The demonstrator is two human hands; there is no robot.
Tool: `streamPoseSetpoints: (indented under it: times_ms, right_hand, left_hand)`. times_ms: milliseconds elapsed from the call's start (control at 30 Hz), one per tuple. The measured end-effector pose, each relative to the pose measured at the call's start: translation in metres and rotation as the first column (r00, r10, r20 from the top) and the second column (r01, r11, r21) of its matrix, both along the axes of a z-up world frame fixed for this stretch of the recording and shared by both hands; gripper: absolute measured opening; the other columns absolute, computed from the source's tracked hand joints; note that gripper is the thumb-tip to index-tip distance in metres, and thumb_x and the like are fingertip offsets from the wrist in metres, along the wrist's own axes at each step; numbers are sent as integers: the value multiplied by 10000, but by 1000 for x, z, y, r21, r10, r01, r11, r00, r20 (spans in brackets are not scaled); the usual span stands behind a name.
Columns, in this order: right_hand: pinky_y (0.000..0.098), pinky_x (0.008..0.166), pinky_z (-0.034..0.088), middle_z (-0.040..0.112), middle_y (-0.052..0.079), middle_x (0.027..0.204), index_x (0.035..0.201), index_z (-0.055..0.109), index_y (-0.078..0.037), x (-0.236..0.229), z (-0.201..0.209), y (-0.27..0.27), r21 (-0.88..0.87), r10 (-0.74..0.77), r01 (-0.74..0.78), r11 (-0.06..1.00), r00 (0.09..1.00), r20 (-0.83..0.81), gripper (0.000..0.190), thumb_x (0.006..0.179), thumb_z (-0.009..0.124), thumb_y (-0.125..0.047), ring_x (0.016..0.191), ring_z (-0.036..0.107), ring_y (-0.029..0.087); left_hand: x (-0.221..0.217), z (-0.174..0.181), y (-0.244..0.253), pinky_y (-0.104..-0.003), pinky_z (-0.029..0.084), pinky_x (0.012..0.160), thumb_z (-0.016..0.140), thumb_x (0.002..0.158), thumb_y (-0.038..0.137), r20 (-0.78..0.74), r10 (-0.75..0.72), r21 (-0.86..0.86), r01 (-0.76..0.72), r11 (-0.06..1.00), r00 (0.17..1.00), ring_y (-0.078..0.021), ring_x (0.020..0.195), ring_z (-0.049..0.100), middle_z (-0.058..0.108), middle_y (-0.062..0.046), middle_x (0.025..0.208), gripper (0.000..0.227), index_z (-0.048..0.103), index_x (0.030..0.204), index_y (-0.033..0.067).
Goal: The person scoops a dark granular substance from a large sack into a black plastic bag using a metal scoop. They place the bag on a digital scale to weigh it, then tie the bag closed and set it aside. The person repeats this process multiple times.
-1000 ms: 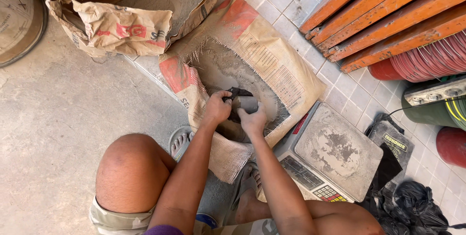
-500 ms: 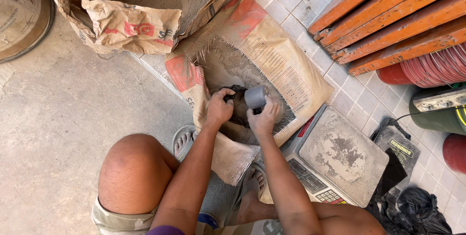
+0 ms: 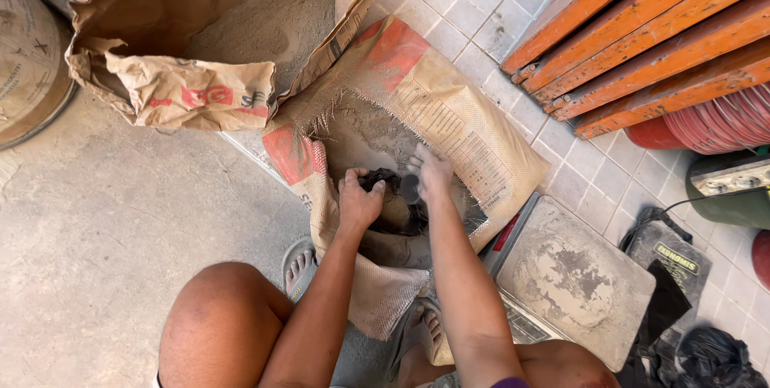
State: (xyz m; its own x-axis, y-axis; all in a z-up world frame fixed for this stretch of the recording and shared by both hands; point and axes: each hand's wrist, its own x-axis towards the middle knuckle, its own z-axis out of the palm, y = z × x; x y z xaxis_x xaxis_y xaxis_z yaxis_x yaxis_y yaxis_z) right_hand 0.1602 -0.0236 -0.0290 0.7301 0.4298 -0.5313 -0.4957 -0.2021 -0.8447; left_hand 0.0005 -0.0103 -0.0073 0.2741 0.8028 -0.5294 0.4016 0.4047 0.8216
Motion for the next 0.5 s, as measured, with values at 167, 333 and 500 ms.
streamPoseSetpoints:
  times_ms: [167, 333, 500]
  right_hand:
    - [275, 766, 519, 425, 75, 999, 1132, 330, -29, 21, 1, 25, 129, -92, 193, 973, 831, -548, 594, 794, 664, -385, 852, 528, 170]
    - [289, 694, 494, 381, 47, 977, 1065, 333, -106, 37, -23, 31, 78, -233, 393, 916, 681, -694, 605, 743, 690, -475, 842, 486, 198]
    - [513, 856, 483, 526, 147, 1029, 1039, 530, -17, 54, -43, 36, 218, -383, 670, 709, 626, -679, 382, 678, 623, 64, 943, 563, 350]
  left_hand:
    - [10, -28, 8, -422, 438, 885, 647, 735, 365, -91, 34, 10, -33, 999, 995, -283, 1029, 530, 510, -82, 1027, 385, 501, 1051, 202]
    - [13, -26, 18, -402, 466, 799, 631, 751, 306, -26, 62, -10, -62, 998, 998, -265, 932, 562, 522, -91, 962, 349, 530, 1047, 153]
    - [22, 5, 29, -419, 463, 760, 594, 813, 247, 125, 117, -51, -111, 993, 985, -253, 941, 554, 513, -119, 954, 345, 509, 1093, 65]
